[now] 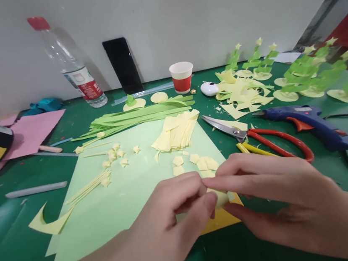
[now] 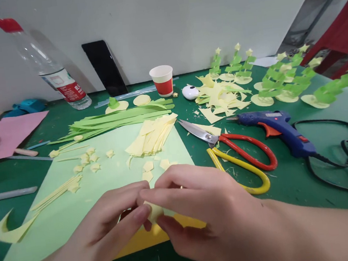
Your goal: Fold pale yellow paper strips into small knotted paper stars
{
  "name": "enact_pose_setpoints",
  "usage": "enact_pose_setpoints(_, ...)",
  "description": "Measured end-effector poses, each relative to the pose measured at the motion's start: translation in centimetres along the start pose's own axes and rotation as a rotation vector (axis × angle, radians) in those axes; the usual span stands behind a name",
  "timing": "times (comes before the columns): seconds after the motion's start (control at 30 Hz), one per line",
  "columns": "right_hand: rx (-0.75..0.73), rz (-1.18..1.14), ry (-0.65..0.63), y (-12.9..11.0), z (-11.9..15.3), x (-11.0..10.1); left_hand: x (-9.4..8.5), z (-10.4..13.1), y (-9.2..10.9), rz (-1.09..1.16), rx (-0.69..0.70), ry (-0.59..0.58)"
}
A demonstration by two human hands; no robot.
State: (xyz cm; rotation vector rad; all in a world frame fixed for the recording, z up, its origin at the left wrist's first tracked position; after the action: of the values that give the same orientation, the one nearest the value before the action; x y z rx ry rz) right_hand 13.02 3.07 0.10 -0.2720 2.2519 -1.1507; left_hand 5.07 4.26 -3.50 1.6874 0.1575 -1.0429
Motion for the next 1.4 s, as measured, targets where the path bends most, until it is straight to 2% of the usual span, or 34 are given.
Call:
enact_pose_setpoints(0.23, -0.045, 0.085, 0.015, -0.1, 0.3, -0.1, 0.5, 0.4, -0.2, 0.190, -0.031, -0.035)
enact_pose_setpoints(0.33, -0.031, 0.094, 0.014, -0.2, 0.2, -0.4, 0.0, 0.3, 0.2, 0.099, 0.020, 0.000)
enact_pose_setpoints(0.5, 0.016, 0.013, 0.062, -0.1, -0.2, -1.1, -1.5, 0.5, 2.2, -0.165, 0.278, 0.144)
enact_pose_setpoints(0.87, 0.038, 0.008, 0.051, 0.5, 0.1, -0.7, -1.5, 0.7, 2.9, -0.474, 0.373, 0.238)
enact_pose_setpoints(1.07, 0.071, -0.033, -0.030, 0.7, 0.0, -0.2, -1.6, 1.3, 3.9, -0.685, 0.472, 0.296)
enact_pose_setpoints(1.27, 0.067, -0.004, -0.040, 0.5, 0.1, -0.2, -1.6, 1.4, 4.3, -0.723, 0.491, 0.303)
enact_pose_setpoints(1.4, 0.045, -0.023, -0.041, 0.2, 0.2, -0.1, -1.8, 1.0, 3.6, -0.548, 0.407, 0.226)
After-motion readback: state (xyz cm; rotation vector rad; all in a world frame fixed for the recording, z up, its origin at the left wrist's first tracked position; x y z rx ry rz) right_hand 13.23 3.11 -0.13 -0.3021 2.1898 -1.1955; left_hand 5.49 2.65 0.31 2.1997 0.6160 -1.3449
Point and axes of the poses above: each hand's wrist, its own z-axis away from the middle knuckle, its own x-axis out of the palm, y = z × x, the point moved 9 cm from there along -z, towards the middle knuckle, and after that the axes turned 13 degrees about -z, right-handed, at the moved point
